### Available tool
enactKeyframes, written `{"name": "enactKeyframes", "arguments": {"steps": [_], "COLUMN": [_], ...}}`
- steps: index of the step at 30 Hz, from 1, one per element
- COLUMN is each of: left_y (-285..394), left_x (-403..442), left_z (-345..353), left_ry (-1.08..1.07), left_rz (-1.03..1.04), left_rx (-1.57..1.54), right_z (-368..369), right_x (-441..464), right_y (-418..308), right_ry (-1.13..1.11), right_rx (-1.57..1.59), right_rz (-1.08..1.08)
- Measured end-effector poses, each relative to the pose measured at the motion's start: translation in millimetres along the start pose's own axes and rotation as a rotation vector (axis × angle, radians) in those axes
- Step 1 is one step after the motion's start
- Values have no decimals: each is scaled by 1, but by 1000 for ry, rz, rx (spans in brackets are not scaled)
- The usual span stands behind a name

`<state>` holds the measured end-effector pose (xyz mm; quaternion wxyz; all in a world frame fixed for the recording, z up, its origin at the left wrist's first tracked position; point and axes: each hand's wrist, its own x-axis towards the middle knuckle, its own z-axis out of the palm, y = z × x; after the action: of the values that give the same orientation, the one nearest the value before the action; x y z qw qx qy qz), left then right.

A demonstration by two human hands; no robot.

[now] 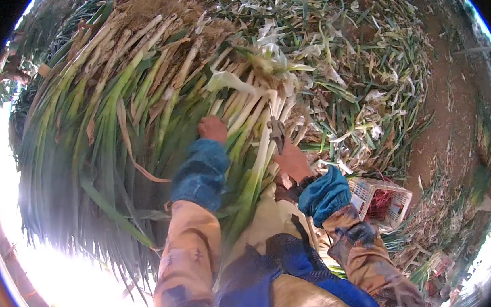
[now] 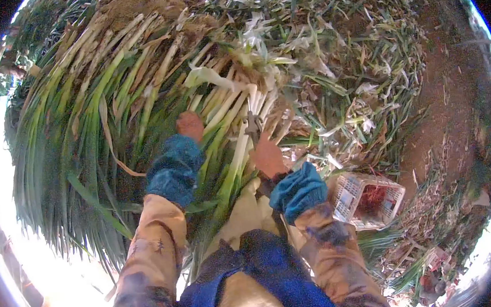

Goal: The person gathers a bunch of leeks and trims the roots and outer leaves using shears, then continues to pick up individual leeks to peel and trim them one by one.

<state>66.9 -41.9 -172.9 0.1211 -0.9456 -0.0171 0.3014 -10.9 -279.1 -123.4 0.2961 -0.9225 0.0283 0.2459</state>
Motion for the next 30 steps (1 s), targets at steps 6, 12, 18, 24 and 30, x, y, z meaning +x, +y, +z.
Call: {"name": "enactKeyframes", "arguments": {"steps": [6,12,18,24,30], "left_y": [-25,-38,-64,-79,-81], "left_x": [-81,-86,-90,-153,-145], "left_z": [28,10,23,37,47], "left_ry": [145,58,-207,-27,-127], "left_rz": [-40,-230,-25,34,125], "left_rx": [14,-345,-520,-1223,-1137], "right_z": [-20,-14,-27,-55,-11], "right_x": [-45,-83,-109,-164,-147], "right_y": [-14,-47,-51,-53,-30], "right_ry": [-197,-421,-337,-468,-403], "right_rx": [-18,152,130,136,175], "right_rz": [-132,-95,-220,-180,-243]}}
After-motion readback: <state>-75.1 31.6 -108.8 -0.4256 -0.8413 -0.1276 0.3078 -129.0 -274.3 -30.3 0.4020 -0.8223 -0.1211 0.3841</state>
